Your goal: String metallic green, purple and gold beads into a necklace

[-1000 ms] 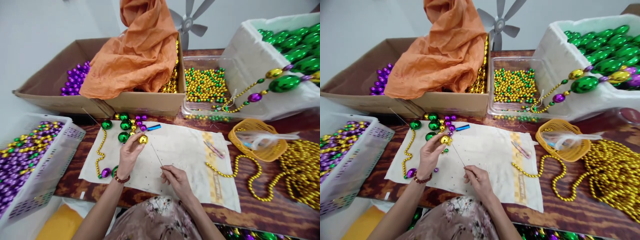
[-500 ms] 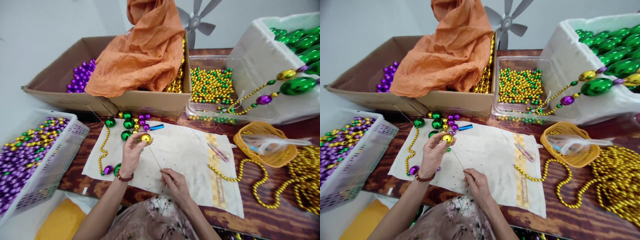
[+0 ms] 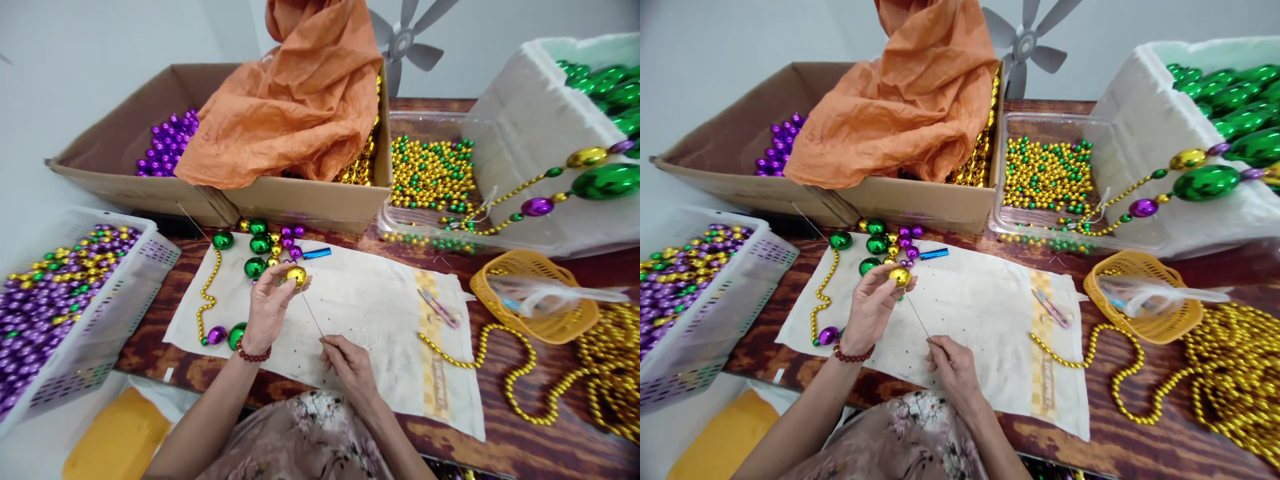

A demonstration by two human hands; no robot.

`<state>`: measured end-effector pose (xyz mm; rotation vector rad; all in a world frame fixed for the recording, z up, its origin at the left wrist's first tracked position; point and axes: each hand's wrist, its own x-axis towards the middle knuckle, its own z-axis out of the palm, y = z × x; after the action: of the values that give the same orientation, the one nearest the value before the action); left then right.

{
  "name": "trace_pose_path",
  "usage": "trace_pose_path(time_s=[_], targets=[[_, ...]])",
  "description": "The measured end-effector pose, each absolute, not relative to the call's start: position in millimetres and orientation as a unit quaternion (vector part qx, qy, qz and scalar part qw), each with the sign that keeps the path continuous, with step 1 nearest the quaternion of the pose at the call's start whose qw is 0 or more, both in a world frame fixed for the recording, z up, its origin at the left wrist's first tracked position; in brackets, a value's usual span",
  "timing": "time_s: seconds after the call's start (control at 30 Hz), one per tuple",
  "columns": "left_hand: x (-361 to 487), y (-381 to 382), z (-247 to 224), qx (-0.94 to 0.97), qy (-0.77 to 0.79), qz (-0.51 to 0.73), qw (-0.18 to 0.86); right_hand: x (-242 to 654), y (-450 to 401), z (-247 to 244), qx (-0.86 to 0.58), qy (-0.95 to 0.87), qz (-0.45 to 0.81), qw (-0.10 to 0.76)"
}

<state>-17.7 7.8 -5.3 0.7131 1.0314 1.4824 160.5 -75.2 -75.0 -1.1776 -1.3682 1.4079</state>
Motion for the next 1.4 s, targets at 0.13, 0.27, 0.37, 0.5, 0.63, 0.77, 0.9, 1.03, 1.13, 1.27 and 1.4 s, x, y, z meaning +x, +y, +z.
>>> trace_pose_path(time_s=[0.13,0.27,0.37,0.5,0.63,0.77,0.9,1.03,1.13,1.27,1.4], targets=[[-13,5,-6,0.308,0.443,0.624,0.565,159,-73,-73,-0.471,-0.533,0.568,0.414],[-7,2,-4,0.299,0.441,0.624,0.572,156,-71,-71,-0.468,-0.535,0.566,0.417],[-2,-1,-5,0.298,0.444,0.620,0.574,152,-69,-68,-0.464,-0.536,0.562,0.425],[6,-8,-10,0.306,0.461,0.600,0.578,146,-63,-63,-0.468,-0.532,0.558,0.433],[7,-20,-17,0.382,0.496,0.540,0.562,145,-55,-62,-0.471,-0.519,0.561,0.441],[-17,-16,-26,0.559,0.567,0.412,0.444,156,-53,-71,-0.491,-0.491,0.564,0.446],[-55,11,-38,0.692,0.647,0.247,0.204,170,-57,-82,-0.487,-0.484,0.583,0.436],[-63,30,-48,0.734,0.664,0.110,0.087,173,-61,-87,-0.477,-0.500,0.587,0.422],[-56,31,-51,0.745,0.660,0.072,0.060,173,-62,-87,-0.492,-0.487,0.589,0.418],[-59,21,-51,0.752,0.654,0.064,0.057,175,-61,-87,-0.506,-0.467,0.595,0.414],[-67,7,-51,0.772,0.632,0.037,0.060,177,-60,-87,-0.505,-0.472,0.599,0.404]])
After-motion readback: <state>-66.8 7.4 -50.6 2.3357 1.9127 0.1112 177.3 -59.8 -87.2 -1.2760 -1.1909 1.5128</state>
